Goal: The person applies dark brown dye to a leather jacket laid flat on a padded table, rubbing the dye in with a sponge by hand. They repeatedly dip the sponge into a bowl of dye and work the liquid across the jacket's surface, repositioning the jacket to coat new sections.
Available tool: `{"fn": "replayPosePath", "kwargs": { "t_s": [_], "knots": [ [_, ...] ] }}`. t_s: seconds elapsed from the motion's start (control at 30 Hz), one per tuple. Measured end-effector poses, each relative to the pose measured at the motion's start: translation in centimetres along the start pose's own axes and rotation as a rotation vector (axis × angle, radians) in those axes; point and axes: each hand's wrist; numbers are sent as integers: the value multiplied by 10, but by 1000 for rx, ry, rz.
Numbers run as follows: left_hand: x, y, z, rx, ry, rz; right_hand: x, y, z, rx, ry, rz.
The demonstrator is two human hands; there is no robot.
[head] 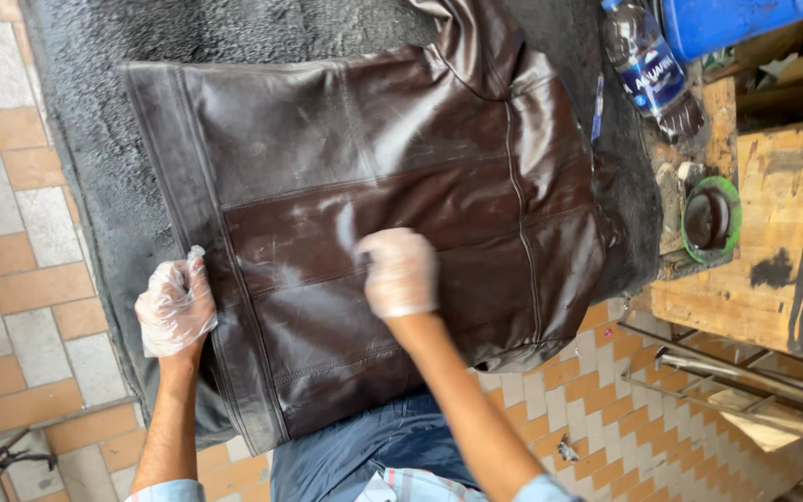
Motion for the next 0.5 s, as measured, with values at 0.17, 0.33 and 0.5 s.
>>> {"fn": "replayPosePath", "kwargs": {
  "t_s": [0.17, 0.33, 0.5],
  "knots": [
    [-1, 3, 3, 49, -74, 14, 41, 25, 109, -419, 203, 319],
    [0, 4, 3, 41, 16, 10, -2, 63, 25, -377, -195, 332],
    [-17, 2, -25, -95, -12, 77, -80, 122, -72, -131, -149, 368]
  ]
}}
Point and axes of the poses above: each hand's wrist, its own y-axis away from the middle knuckle, its own x-axis out of the palm, z = x × y, and after that the axes turned 9 degrees about y, right-handed
